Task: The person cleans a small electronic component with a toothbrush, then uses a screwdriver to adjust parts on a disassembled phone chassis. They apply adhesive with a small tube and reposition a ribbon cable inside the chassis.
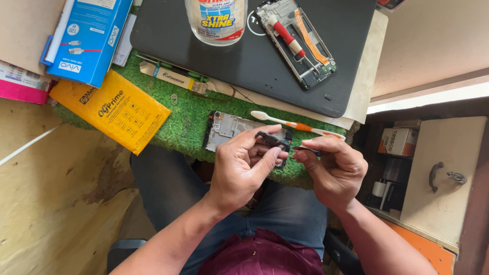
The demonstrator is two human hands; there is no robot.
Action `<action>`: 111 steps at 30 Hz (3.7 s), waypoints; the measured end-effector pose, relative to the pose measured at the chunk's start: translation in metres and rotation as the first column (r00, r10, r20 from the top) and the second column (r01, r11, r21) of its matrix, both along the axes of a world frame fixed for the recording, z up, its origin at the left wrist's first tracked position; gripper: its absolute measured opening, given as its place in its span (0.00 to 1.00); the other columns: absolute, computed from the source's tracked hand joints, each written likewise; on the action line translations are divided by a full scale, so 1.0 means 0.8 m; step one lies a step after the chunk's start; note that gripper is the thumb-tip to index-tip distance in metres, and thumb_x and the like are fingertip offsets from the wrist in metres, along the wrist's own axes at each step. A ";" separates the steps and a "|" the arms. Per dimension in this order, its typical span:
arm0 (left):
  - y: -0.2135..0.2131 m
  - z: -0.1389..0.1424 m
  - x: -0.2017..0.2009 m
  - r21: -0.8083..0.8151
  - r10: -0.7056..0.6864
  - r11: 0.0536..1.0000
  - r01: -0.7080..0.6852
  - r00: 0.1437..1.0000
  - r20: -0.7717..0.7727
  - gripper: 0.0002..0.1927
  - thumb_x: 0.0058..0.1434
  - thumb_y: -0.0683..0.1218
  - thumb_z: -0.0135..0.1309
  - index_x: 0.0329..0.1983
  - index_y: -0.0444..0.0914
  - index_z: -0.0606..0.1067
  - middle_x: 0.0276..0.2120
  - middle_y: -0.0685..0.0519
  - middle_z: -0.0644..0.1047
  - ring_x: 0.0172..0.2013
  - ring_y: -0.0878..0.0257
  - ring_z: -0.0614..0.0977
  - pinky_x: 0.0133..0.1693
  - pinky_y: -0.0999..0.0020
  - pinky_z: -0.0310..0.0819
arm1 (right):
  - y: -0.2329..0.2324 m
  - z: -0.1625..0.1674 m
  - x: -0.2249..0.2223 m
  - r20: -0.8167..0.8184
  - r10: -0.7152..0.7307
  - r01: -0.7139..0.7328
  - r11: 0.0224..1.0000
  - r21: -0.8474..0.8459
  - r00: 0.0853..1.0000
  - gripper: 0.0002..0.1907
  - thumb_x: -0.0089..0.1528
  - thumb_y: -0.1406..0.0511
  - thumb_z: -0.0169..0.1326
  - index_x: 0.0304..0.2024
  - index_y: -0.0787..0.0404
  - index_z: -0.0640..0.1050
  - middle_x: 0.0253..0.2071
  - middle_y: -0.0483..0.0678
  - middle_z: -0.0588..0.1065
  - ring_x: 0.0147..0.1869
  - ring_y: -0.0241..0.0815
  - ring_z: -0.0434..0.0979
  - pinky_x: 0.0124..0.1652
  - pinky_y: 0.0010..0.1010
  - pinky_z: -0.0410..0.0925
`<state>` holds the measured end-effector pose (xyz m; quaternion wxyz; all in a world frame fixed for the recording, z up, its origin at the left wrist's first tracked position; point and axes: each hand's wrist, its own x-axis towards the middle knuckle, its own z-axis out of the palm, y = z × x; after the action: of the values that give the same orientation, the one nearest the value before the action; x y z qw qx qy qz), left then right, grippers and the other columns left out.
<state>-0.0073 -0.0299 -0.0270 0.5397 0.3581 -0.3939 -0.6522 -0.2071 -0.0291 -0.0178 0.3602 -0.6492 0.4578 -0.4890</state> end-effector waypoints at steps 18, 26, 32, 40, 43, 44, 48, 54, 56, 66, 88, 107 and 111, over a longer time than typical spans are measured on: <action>0.003 -0.007 0.000 -0.016 -0.102 0.995 0.103 0.995 0.018 0.10 0.67 0.34 0.55 0.51 0.30 0.77 0.40 0.51 0.80 0.39 0.67 0.86 0.44 0.73 0.84 | -0.006 0.007 0.005 -0.109 0.078 -0.071 0.995 0.062 0.991 0.06 0.65 0.77 0.58 0.44 0.70 0.80 0.39 0.50 0.79 0.39 0.34 0.82 0.41 0.22 0.75; 0.008 -0.014 -0.001 0.065 -0.145 0.986 0.151 0.986 -0.087 0.09 0.69 0.35 0.54 0.51 0.29 0.76 0.39 0.50 0.81 0.39 0.66 0.85 0.43 0.70 0.85 | -0.006 0.005 0.001 -0.094 0.102 -0.095 0.992 0.078 0.990 0.07 0.65 0.79 0.57 0.44 0.69 0.80 0.40 0.50 0.79 0.39 0.34 0.82 0.41 0.22 0.75; 0.008 -0.015 -0.001 0.090 -0.147 0.983 0.158 0.981 -0.125 0.10 0.68 0.35 0.54 0.52 0.29 0.76 0.39 0.51 0.81 0.39 0.66 0.85 0.44 0.69 0.85 | -0.008 0.007 0.000 -0.154 0.116 -0.117 0.993 0.002 0.981 0.08 0.62 0.77 0.62 0.44 0.67 0.80 0.39 0.50 0.80 0.39 0.34 0.81 0.38 0.20 0.71; 0.009 -0.012 0.004 -0.025 -0.067 0.997 0.071 0.990 0.127 0.10 0.66 0.34 0.58 0.50 0.31 0.77 0.36 0.51 0.84 0.39 0.70 0.86 0.42 0.75 0.82 | -0.007 0.014 0.007 -0.300 0.063 -0.099 0.989 -0.106 0.952 0.12 0.61 0.76 0.64 0.46 0.60 0.82 0.38 0.49 0.79 0.39 0.35 0.80 0.37 0.23 0.71; 0.009 -0.012 0.004 -0.091 -0.035 0.995 0.046 0.992 0.119 0.10 0.66 0.33 0.57 0.50 0.31 0.76 0.39 0.51 0.83 0.41 0.69 0.86 0.45 0.75 0.83 | -0.008 0.015 0.007 -0.321 0.078 -0.122 0.985 -0.120 0.944 0.14 0.61 0.77 0.63 0.47 0.59 0.82 0.40 0.49 0.78 0.40 0.36 0.80 0.38 0.23 0.72; 0.009 -0.012 0.003 -0.098 -0.030 0.994 0.041 0.993 0.118 0.10 0.66 0.32 0.56 0.50 0.31 0.76 0.40 0.51 0.83 0.42 0.68 0.86 0.45 0.75 0.83 | -0.009 0.015 0.006 -0.321 0.091 -0.139 0.982 -0.130 0.943 0.14 0.61 0.77 0.62 0.48 0.59 0.82 0.41 0.49 0.78 0.41 0.36 0.80 0.39 0.23 0.72; 0.010 -0.014 0.003 -0.104 -0.008 0.994 0.024 0.989 0.151 0.11 0.65 0.31 0.56 0.50 0.32 0.76 0.41 0.51 0.83 0.42 0.68 0.87 0.43 0.76 0.82 | -0.009 0.016 0.007 -0.401 0.054 -0.142 0.971 -0.194 0.914 0.15 0.59 0.77 0.64 0.47 0.62 0.82 0.40 0.51 0.78 0.40 0.38 0.82 0.39 0.25 0.74; 0.012 -0.018 0.000 -0.141 0.025 0.990 -0.004 0.989 0.144 0.10 0.65 0.32 0.57 0.50 0.31 0.76 0.41 0.50 0.83 0.42 0.67 0.87 0.43 0.75 0.83 | -0.009 0.022 0.009 -0.492 0.006 -0.216 0.903 -0.371 0.870 0.14 0.56 0.76 0.68 0.44 0.63 0.81 0.39 0.50 0.78 0.42 0.44 0.83 0.41 0.32 0.77; 0.013 -0.021 -0.001 -0.154 0.039 0.988 -0.017 0.989 0.145 0.10 0.65 0.31 0.58 0.49 0.30 0.76 0.41 0.49 0.82 0.42 0.66 0.86 0.43 0.75 0.83 | -0.011 0.025 0.009 -0.502 0.014 -0.240 0.890 -0.388 0.865 0.15 0.56 0.76 0.68 0.44 0.63 0.81 0.39 0.50 0.78 0.41 0.44 0.83 0.41 0.32 0.76; 0.017 -0.031 -0.004 -0.143 0.039 0.989 -0.030 0.997 0.060 0.11 0.65 0.29 0.55 0.49 0.29 0.75 0.45 0.48 0.80 0.45 0.64 0.86 0.48 0.73 0.83 | -0.003 0.030 0.015 -0.565 0.005 -0.262 0.890 -0.374 0.825 0.17 0.54 0.75 0.70 0.44 0.63 0.82 0.38 0.50 0.78 0.40 0.45 0.82 0.38 0.32 0.75; 0.018 -0.033 -0.006 -0.200 0.080 0.978 -0.059 0.992 0.097 0.11 0.65 0.29 0.56 0.49 0.29 0.75 0.44 0.48 0.80 0.45 0.64 0.86 0.48 0.72 0.84 | 0.000 0.033 0.018 -0.586 -0.023 -0.267 0.876 -0.403 0.810 0.15 0.54 0.76 0.70 0.42 0.66 0.82 0.37 0.51 0.77 0.38 0.45 0.81 0.36 0.31 0.74; 0.017 -0.036 -0.006 -0.272 0.124 0.959 -0.081 0.982 0.144 0.12 0.62 0.28 0.57 0.48 0.30 0.77 0.44 0.47 0.80 0.45 0.65 0.85 0.48 0.71 0.84 | 0.001 0.033 0.020 -0.608 -0.003 -0.303 0.865 -0.399 0.794 0.14 0.54 0.77 0.69 0.41 0.67 0.81 0.37 0.52 0.76 0.36 0.45 0.80 0.35 0.32 0.73; 0.019 -0.037 -0.007 -0.196 0.097 0.978 -0.071 0.988 0.124 0.12 0.63 0.28 0.56 0.48 0.30 0.76 0.44 0.48 0.80 0.44 0.65 0.85 0.48 0.72 0.84 | 0.001 0.032 0.019 -0.601 -0.010 -0.294 0.866 -0.405 0.799 0.14 0.54 0.76 0.69 0.41 0.67 0.81 0.37 0.51 0.76 0.36 0.45 0.80 0.35 0.32 0.73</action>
<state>-0.0129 -0.0145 -0.0565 0.5714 0.3634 -0.4742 -0.5627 -0.1916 -0.0281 0.0079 0.0664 -0.8694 0.3584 -0.3334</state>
